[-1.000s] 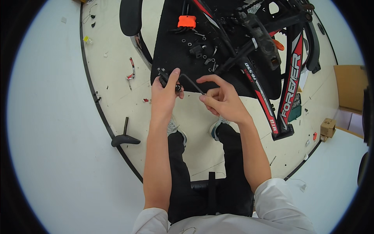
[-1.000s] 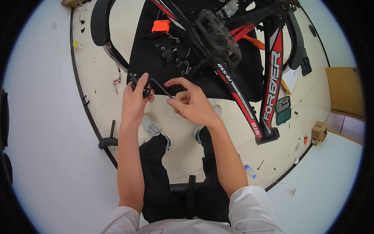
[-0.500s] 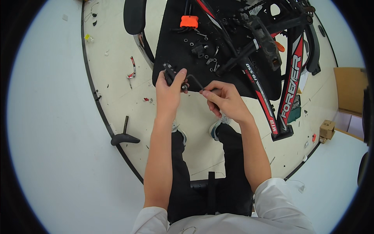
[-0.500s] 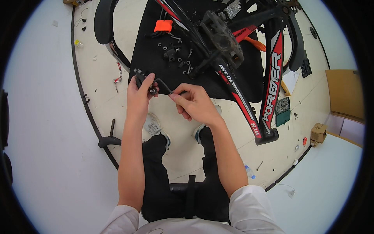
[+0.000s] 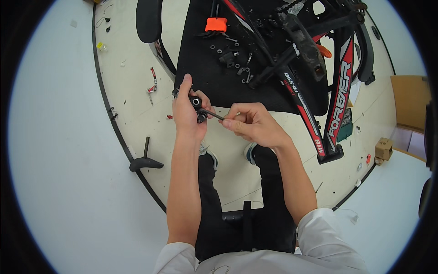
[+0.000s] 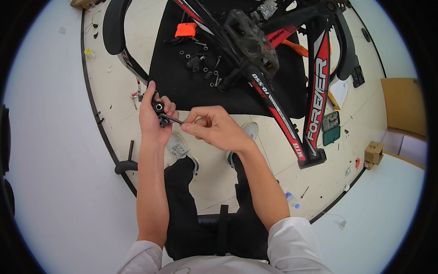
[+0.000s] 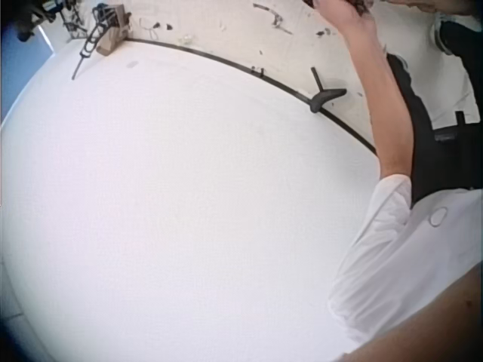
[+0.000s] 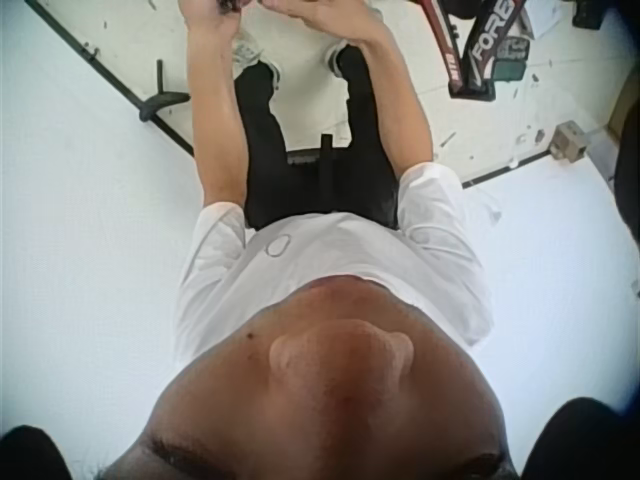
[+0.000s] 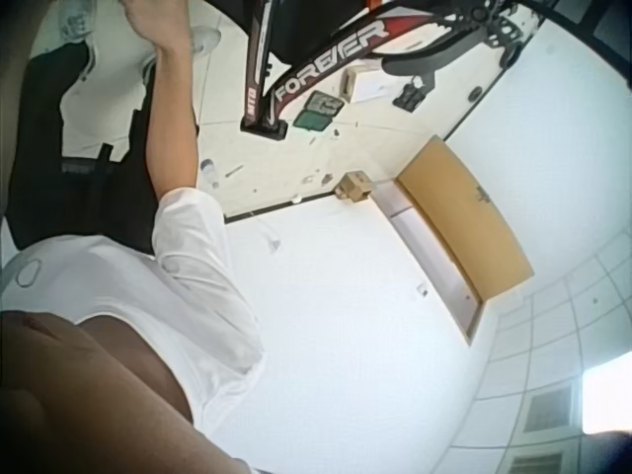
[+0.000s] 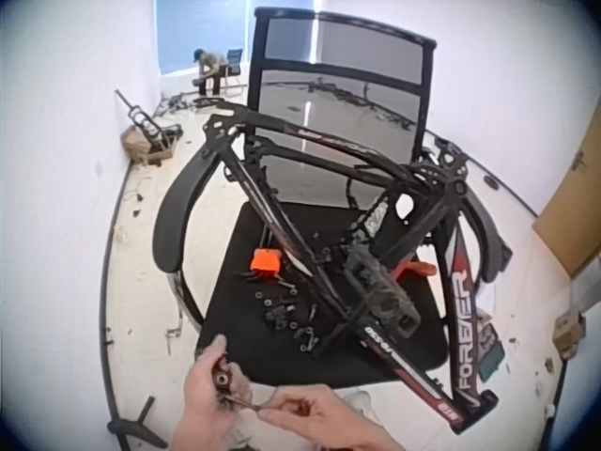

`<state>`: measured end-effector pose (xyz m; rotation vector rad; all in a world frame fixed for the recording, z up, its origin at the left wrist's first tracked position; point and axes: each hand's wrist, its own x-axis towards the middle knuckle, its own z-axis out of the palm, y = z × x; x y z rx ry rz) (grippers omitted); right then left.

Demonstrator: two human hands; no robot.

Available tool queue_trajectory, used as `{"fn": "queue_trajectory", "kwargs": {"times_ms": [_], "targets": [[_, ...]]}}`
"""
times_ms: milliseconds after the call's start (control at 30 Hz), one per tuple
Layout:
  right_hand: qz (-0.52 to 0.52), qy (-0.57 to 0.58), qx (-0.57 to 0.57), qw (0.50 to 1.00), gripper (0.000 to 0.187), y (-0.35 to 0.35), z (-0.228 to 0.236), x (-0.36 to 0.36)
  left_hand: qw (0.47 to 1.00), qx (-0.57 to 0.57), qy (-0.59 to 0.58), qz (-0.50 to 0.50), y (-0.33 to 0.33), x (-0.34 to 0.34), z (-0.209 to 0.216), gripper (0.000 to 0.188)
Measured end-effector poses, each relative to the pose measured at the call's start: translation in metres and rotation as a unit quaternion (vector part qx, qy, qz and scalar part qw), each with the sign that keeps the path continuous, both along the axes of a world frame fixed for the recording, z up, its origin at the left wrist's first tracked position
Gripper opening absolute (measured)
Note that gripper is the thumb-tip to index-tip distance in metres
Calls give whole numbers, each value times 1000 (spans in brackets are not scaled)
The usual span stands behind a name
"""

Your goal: The person walks to a disassembled bicycle frame and sits on a chair. They use an Allen key to tighten bolts on a small black bicycle component, repeatedly inserting and turning the tool while holding the part steady.

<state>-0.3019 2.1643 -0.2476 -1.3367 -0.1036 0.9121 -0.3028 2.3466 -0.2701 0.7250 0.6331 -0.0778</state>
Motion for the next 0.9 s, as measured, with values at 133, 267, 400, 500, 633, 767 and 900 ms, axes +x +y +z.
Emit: {"fn": "queue_trajectory", "kwargs": {"times_ms": [133,267,400,500,633,767,900], "targets": [[-13,-97,-24,995,14,-13,-6,11,982,-52,41,-174,-7,-5,8,44],[-82,-28,-34,996,12,-23,-2,13,970,56,29,-233,-15,-7,17,45],[-196,46,52,978,16,-28,-8,19,891,253,19,-376,-21,-7,17,47],[-210,34,62,975,12,-23,-5,20,775,514,-22,-368,-34,-18,-4,49],[-106,-32,56,992,13,-13,2,8,775,565,8,-282,-27,-11,-20,50],[91,-31,103,990,21,3,14,-12,839,515,31,-171,-18,-2,-13,49],[222,-32,31,974,26,11,11,-22,965,211,85,-133,-2,3,-1,49]]}}
